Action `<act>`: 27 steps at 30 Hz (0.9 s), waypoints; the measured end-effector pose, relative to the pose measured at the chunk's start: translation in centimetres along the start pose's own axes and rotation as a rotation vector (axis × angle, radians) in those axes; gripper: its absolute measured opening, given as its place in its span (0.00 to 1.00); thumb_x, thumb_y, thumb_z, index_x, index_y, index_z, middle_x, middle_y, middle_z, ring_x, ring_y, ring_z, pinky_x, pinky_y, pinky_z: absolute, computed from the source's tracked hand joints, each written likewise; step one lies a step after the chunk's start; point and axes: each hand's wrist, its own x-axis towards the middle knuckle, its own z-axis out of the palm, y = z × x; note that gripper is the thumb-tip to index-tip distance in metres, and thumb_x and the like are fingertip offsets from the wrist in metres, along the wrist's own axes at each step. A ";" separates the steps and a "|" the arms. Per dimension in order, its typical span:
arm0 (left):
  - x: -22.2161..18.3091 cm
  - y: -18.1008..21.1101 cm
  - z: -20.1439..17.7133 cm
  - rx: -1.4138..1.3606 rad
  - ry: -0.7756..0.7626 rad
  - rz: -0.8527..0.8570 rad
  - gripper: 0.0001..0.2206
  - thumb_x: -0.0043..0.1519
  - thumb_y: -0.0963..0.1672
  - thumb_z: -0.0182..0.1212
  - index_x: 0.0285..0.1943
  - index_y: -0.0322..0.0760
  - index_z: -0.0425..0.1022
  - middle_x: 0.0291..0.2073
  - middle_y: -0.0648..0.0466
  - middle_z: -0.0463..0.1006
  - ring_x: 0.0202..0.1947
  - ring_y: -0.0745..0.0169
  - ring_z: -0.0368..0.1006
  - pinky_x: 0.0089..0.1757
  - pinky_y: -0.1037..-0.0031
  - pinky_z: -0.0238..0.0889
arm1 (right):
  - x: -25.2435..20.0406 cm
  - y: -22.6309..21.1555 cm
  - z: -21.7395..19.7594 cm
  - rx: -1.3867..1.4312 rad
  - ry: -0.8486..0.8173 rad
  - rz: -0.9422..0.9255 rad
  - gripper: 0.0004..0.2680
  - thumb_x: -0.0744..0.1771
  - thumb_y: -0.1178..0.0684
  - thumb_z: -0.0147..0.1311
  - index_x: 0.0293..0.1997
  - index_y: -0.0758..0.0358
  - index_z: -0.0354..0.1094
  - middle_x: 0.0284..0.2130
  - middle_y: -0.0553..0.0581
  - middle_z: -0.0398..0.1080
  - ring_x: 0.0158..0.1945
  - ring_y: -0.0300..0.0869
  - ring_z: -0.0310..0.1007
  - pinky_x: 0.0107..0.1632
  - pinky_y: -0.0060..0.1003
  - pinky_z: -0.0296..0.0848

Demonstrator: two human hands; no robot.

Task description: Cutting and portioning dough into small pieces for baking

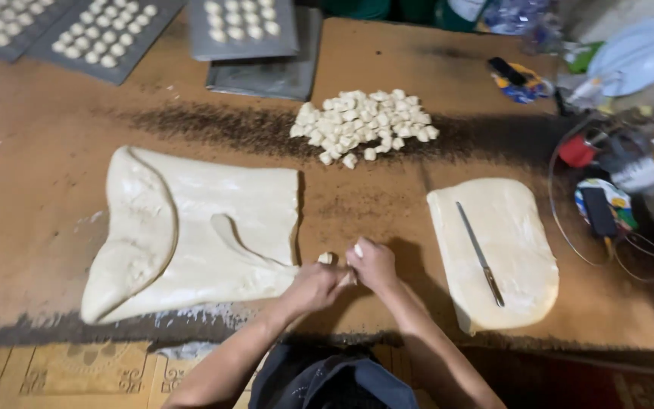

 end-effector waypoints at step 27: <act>1.9 -2.4 2.5 0.024 0.143 -0.151 0.44 0.48 0.32 0.60 0.78 0.37 0.49 0.61 0.28 0.62 0.57 0.21 0.69 0.53 0.42 0.70 | 0.2 -5.8 -11.4 0.392 -0.204 -0.360 0.08 0.60 0.54 0.62 0.34 0.64 0.67 0.36 0.66 0.71 0.45 0.62 0.74 0.46 0.54 0.74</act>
